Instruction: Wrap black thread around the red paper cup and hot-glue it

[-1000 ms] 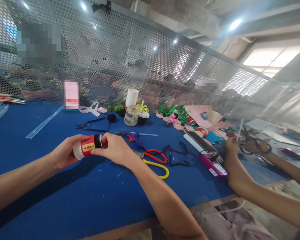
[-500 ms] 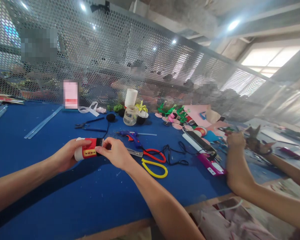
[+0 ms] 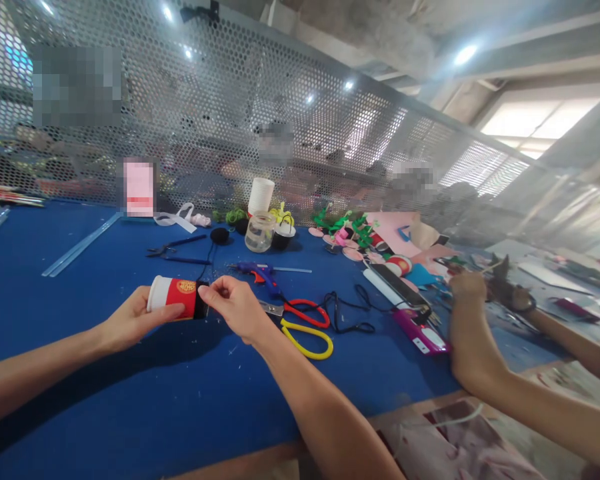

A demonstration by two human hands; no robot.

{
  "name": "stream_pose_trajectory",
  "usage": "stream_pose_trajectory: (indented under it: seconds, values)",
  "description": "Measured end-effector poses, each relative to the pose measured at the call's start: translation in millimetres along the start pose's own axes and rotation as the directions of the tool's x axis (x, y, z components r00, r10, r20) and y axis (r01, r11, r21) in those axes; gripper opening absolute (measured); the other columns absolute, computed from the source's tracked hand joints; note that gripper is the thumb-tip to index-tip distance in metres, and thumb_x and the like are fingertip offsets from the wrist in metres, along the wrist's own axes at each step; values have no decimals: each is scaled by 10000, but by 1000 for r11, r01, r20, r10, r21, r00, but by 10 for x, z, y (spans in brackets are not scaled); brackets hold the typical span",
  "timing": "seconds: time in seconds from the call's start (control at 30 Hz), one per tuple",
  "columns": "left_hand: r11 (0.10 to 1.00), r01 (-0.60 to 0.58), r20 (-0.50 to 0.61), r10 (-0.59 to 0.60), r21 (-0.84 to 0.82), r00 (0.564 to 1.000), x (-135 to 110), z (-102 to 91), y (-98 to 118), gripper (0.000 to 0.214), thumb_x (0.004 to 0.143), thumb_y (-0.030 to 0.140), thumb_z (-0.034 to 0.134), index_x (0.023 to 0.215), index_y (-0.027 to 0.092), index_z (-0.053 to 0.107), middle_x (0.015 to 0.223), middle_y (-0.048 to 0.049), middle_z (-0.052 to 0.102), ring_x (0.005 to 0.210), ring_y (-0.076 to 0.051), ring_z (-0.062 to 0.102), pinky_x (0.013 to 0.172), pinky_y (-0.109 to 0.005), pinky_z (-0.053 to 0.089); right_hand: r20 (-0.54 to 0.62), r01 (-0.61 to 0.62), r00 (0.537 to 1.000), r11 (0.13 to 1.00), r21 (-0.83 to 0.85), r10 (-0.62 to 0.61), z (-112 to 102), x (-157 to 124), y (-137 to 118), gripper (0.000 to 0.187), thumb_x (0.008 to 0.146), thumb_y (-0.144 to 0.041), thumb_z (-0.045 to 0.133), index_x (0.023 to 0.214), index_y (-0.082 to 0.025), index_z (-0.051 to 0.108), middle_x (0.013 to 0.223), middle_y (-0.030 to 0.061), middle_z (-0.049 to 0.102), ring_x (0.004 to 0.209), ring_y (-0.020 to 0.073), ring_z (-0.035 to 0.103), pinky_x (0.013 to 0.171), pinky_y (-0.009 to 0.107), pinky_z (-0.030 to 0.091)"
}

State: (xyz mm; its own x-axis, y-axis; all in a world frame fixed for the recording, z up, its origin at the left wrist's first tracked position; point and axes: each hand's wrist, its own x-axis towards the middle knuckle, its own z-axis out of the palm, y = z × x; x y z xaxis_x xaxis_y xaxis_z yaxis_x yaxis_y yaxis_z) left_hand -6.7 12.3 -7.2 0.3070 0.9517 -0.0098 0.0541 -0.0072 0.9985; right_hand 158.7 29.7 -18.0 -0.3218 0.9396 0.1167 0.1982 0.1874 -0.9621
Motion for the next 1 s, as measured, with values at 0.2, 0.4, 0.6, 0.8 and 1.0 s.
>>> stream_pose_trajectory:
  seconds: [0.2, 0.4, 0.6, 0.8, 1.0]
  values:
    - [960, 166, -9, -172, -227, 985, 107, -52, 5, 193, 586, 296, 622, 641, 111, 615, 554, -13, 610, 489, -106, 517, 491, -204, 383, -16, 143, 989, 977, -159, -147, 8, -33, -63, 214, 711, -331, 509, 607, -167, 421, 550, -46, 398, 506, 73, 354, 482, 202, 301]
    - [919, 230, 3, -242, -320, 970, 146, -63, 2, 169, 598, 284, 612, 633, 118, 605, 536, -6, 611, 465, -96, 514, 469, -199, 378, -24, 172, 982, 942, -289, -187, 29, -54, -79, 195, 725, -320, 502, 613, -170, 446, 565, -33, 449, 530, 85, 414, 512, 204, 342]
    - [951, 219, 24, -220, -220, 975, 109, -37, -23, 178, 593, 286, 623, 605, 112, 592, 492, 11, 583, 427, -70, 474, 424, -176, 322, -122, 240, 948, 911, -335, -294, 22, -53, -49, 229, 819, -308, 350, 882, -159, 512, 883, 57, 565, 841, 136, 505, 759, 269, 376]
    - [967, 211, 41, -207, -141, 977, 87, -1, -46, 209, 590, 323, 611, 565, 125, 549, 456, 42, 531, 405, -55, 426, 412, -176, 288, 93, 379, 925, 883, -276, -368, 62, -84, -40, 325, 843, -332, 277, 1024, -164, 488, 1057, 81, 524, 1021, 144, 445, 879, 307, 336]
    - [972, 230, -19, -232, -50, 973, 88, 31, -48, 212, 576, 329, 592, 551, 129, 528, 426, 52, 490, 379, -55, 387, 400, -184, 261, 183, 378, 919, 913, -154, -349, 95, -97, -44, 362, 859, -318, 227, 1064, -147, 472, 1108, 85, 507, 1054, 120, 429, 916, 294, 315]
